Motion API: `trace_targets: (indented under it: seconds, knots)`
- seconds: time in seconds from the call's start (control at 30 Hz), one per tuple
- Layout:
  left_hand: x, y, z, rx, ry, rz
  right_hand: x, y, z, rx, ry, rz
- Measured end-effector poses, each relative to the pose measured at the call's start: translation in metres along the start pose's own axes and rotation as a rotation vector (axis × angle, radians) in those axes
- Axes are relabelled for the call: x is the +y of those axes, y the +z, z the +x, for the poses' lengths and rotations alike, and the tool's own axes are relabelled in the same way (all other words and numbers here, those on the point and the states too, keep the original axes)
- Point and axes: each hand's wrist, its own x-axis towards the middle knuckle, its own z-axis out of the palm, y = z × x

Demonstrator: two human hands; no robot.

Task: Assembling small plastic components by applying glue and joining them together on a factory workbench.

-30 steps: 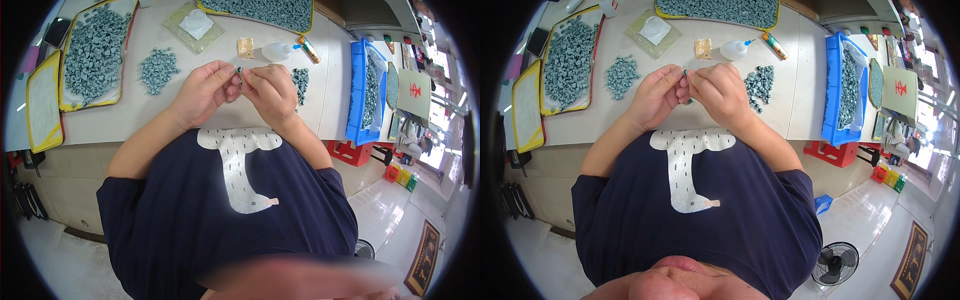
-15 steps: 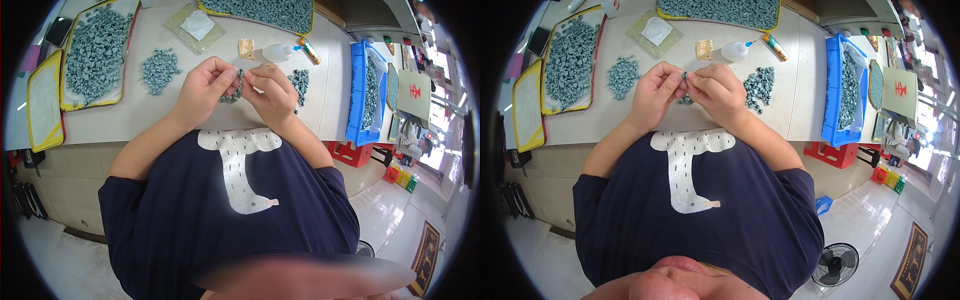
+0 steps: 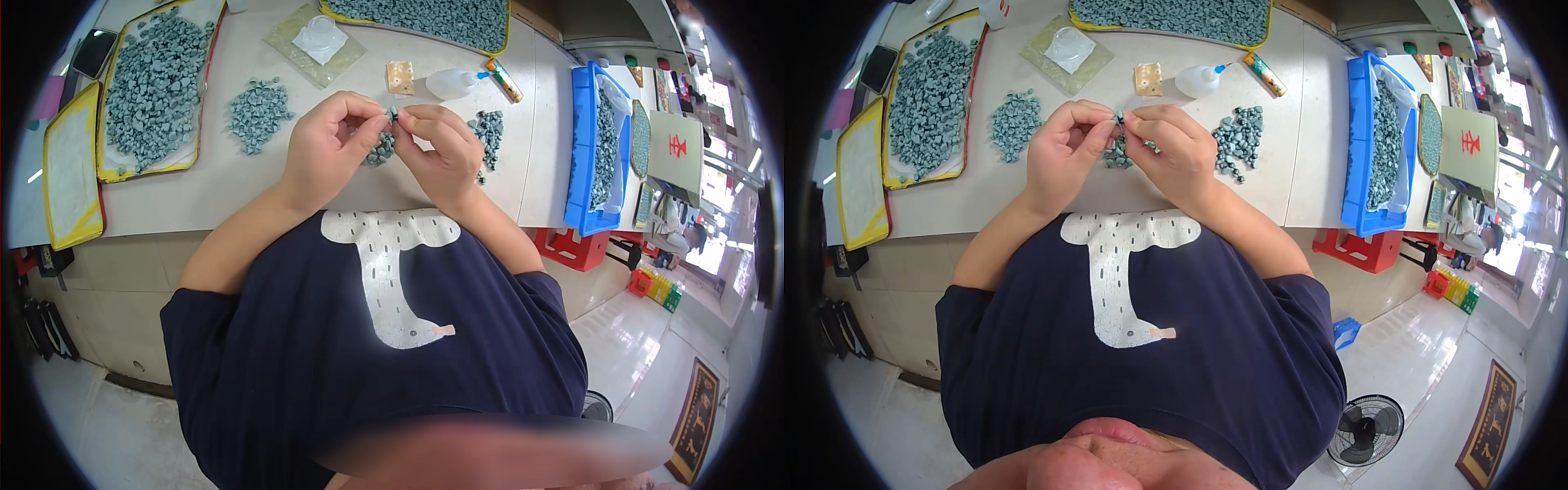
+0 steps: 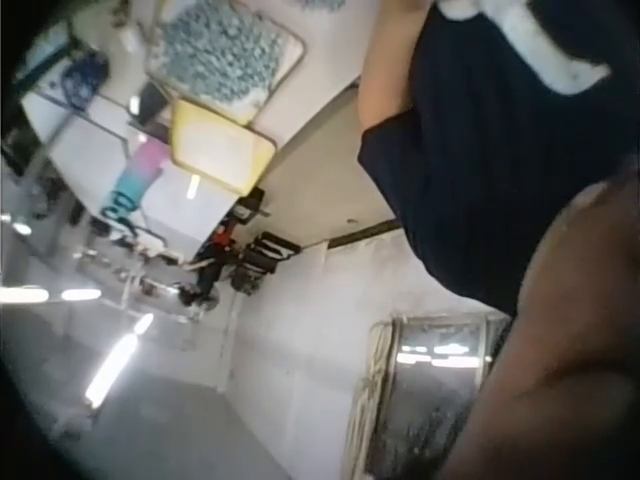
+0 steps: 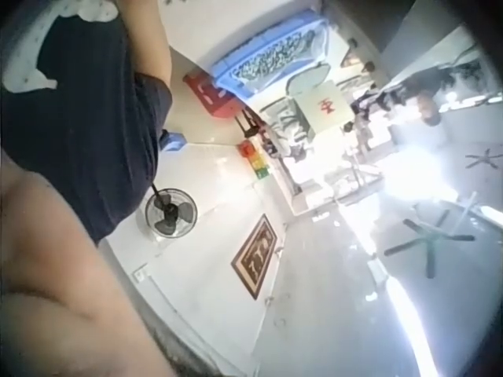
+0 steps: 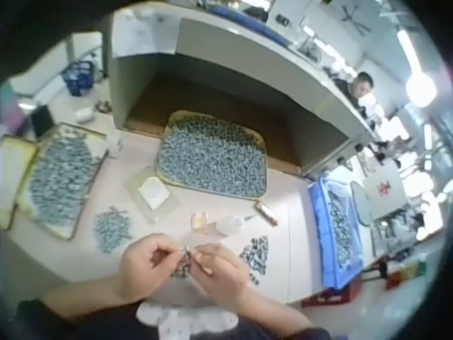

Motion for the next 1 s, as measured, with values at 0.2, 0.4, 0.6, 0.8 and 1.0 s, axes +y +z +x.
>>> trace_targets:
  seconds: [0.2, 0.4, 0.6, 0.8, 1.0]
  knots:
    - [0.001, -0.003, 0.001, -0.049, -0.179, 0.391, 0.005, -0.019, -0.005, -0.198, 0.185, 0.028]
    - [0.016, -0.007, 0.002, -0.134, -0.28, 0.598, 0.015, -0.052, -0.011, -0.317, 0.576, -0.113]
    - [0.018, -0.045, -0.005, 0.081, 0.061, 1.254, 0.029, -0.063, -0.003, -0.215, 0.774, -0.307]
    - [0.015, -0.047, -0.009, 0.118, 0.033, 1.304, 0.039, -0.049, 0.005, -0.238, 0.52, -0.422]
    - [0.015, -0.041, -0.006, 0.133, 0.115, 1.23, 0.043, -0.04, 0.006, -0.244, 0.673, -0.137]
